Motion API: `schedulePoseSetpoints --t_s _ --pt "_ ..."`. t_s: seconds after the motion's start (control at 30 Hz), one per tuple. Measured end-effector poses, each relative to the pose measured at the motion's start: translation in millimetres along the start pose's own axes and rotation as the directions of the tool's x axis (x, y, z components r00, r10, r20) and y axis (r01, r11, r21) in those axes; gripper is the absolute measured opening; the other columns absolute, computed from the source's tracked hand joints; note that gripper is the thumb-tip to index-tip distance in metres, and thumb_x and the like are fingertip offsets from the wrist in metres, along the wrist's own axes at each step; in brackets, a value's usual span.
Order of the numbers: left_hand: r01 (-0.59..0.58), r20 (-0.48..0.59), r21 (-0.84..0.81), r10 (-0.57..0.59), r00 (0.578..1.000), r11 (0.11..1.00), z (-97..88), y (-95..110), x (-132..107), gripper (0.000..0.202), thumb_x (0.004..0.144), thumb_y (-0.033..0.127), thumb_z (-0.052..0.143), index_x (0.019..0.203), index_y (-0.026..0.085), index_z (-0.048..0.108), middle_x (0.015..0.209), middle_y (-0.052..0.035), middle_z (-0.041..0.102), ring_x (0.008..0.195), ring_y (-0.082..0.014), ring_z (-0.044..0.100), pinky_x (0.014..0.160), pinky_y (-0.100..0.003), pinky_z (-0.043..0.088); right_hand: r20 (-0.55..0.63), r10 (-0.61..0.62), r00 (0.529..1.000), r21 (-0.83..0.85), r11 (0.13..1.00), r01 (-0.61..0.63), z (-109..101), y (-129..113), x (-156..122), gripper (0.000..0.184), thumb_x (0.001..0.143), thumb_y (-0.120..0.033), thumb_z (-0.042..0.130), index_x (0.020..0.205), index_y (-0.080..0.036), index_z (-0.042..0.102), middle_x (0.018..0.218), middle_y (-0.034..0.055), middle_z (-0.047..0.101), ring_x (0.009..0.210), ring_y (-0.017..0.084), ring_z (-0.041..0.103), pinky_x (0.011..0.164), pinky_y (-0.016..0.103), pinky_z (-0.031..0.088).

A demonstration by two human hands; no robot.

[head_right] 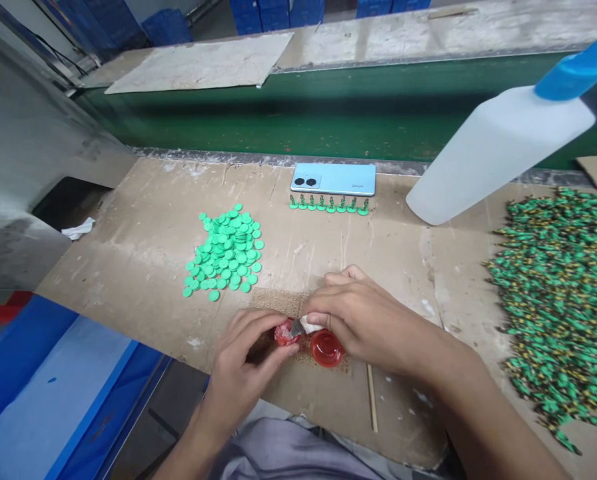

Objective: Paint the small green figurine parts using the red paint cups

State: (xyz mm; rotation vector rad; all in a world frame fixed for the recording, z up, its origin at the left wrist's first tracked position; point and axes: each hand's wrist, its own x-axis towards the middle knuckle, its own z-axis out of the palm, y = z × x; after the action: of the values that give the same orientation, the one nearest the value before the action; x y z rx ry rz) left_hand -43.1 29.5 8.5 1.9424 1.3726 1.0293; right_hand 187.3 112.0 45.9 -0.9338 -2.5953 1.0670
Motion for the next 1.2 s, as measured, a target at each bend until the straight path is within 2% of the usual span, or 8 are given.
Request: schedulePoseSetpoints --t_s 0.3,0.4,0.63,0.9,1.2 --pt "0.006 0.014 0.012 -0.006 1.0 1.0 -0.1 -0.9 0.2 0.023 0.094 0.021 0.079 0.115 0.021 0.068 0.109 -0.0045 0.075 0.101 -0.0209 0.064 0.09 -0.034 0.051 0.019 -0.002 1.0 0.041 0.999 0.001 -1.3 -0.7 2.5 0.036 0.112 -0.024 0.042 0.078 -0.021 0.056 0.075 -0.0003 0.059 0.082 0.02 0.049 0.081 0.035 0.028" --pt "0.004 0.019 0.022 -0.005 1.0 1.0 -0.7 -1.0 0.5 0.023 0.095 0.02 0.079 0.115 0.021 0.068 0.11 -0.0043 0.075 0.102 -0.0207 0.064 0.091 -0.035 0.051 -0.007 -0.011 1.0 0.076 0.997 0.012 -3.5 -1.1 -0.5 0.035 0.112 -0.027 0.041 0.084 -0.022 0.06 0.078 0.0002 0.061 0.083 0.02 0.051 0.082 0.035 0.028" --pt "-0.012 0.01 0.029 0.011 1.0 1.0 0.0 -1.5 -1.1 0.026 0.095 0.024 0.079 0.117 0.022 0.067 0.11 -0.0055 0.074 0.103 -0.0216 0.065 0.091 -0.036 0.053 -0.085 0.02 0.996 -0.024 0.999 -0.022 -2.8 1.3 -1.0 0.033 0.11 -0.023 0.044 0.082 -0.021 0.061 0.076 -0.0007 0.061 0.081 0.02 0.049 0.082 0.037 0.026" --pt "-0.013 -0.005 0.04 0.014 1.0 0.999 1.0 -1.5 0.0 0.025 0.095 0.024 0.079 0.117 0.023 0.068 0.11 -0.0058 0.075 0.102 -0.0218 0.066 0.09 -0.036 0.054 -0.041 -0.005 0.999 -0.048 0.999 0.003 0.1 -6.8 2.0 0.035 0.11 -0.02 0.045 0.078 -0.02 0.059 0.073 -0.0009 0.062 0.079 0.019 0.047 0.08 0.036 0.025" --pt "-0.009 -0.012 0.045 0.01 1.0 0.999 0.6 0.4 -0.1 0.025 0.094 0.024 0.079 0.116 0.022 0.068 0.109 -0.0065 0.075 0.101 -0.0231 0.066 0.089 -0.036 0.054 -0.064 -0.022 0.998 -0.036 0.999 0.02 2.6 -10.9 4.5 0.033 0.11 -0.019 0.046 0.081 -0.02 0.062 0.074 0.0 0.066 0.079 0.02 0.048 0.08 0.037 0.025"
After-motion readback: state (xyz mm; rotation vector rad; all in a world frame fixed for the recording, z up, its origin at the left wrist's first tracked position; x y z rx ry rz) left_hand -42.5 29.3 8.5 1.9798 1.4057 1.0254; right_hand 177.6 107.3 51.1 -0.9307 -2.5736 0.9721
